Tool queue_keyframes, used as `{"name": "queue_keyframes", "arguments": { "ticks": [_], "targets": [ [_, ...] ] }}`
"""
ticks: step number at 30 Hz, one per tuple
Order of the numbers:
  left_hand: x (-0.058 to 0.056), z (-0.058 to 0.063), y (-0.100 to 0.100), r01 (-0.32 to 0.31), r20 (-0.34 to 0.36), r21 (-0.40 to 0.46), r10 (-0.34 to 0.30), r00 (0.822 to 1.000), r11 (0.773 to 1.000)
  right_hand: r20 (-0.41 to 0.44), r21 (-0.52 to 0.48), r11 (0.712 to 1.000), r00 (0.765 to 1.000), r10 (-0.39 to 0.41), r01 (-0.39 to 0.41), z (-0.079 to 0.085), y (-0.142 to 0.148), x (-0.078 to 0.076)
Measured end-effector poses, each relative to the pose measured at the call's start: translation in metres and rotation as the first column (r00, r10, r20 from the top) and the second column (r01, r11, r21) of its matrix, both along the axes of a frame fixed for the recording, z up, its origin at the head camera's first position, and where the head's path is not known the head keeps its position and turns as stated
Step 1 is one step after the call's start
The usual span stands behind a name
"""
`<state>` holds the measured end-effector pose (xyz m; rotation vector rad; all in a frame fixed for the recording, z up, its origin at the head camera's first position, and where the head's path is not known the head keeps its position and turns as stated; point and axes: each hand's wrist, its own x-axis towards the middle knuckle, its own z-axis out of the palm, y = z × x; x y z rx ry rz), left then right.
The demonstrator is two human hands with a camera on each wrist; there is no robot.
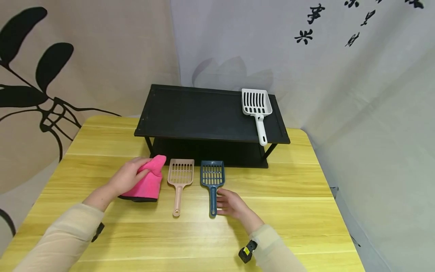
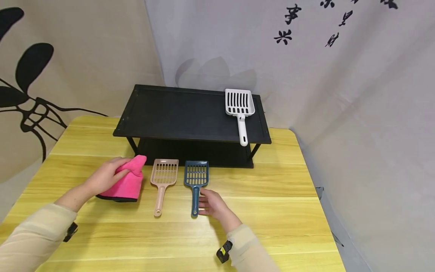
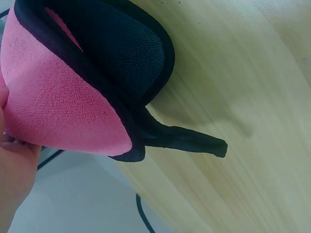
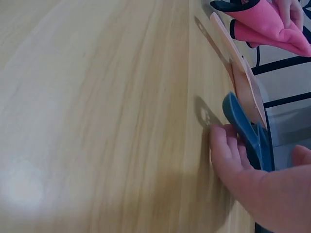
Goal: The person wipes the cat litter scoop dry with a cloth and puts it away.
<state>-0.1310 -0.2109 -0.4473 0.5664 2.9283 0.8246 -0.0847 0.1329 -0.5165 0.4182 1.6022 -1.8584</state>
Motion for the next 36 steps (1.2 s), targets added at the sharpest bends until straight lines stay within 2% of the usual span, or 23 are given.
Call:
{"name": "queue_keyframes", "arguments": {
  "ticks": [5,9,14,18,25,29,33,36],
  "targets": [
    [0.0,0.0,-0.002,0.001,0.011,-0.001,-0.001,1.0,1.0,-0.002,-0.048,0.999,1.0,-0.019,0.018,0.002,0.0,0.0],
    [-0.001,0.0,-0.003,0.002,0.017,0.0,-0.002,1.0,1.0,-0.04,-0.072,0.995,0.997,-0.069,0.066,0.001,0.006,0.0],
    [-0.001,0.001,-0.002,0.002,0.014,-0.005,-0.002,1.0,1.0,-0.081,-0.023,0.995,0.991,-0.103,0.101,0.001,0.018,0.0],
    [-0.003,0.002,-0.001,0.003,0.018,-0.006,-0.002,1.0,1.0,-0.084,0.007,0.995,0.992,-0.096,0.097,0.001,0.027,0.001],
    [-0.004,0.005,0.001,0.006,0.019,0.001,-0.006,1.0,1.0,-0.106,0.012,0.999,0.993,-0.048,0.05,0.008,0.041,0.001],
    [-0.005,0.009,0.003,-0.007,0.008,-0.01,0.007,1.0,1.0,-0.11,-0.024,1.0,0.994,-0.008,0.005,0.015,0.045,0.001],
    [-0.005,0.018,0.013,-0.04,-0.001,-0.023,0.04,0.999,0.999,-0.115,-0.054,0.998,0.993,0.031,-0.038,0.02,0.046,0.0],
    [-0.005,0.025,0.027,-0.036,-0.013,-0.029,0.036,0.999,0.999,-0.118,-0.046,0.996,0.991,0.066,-0.072,0.023,0.044,0.0]
  ]
}}
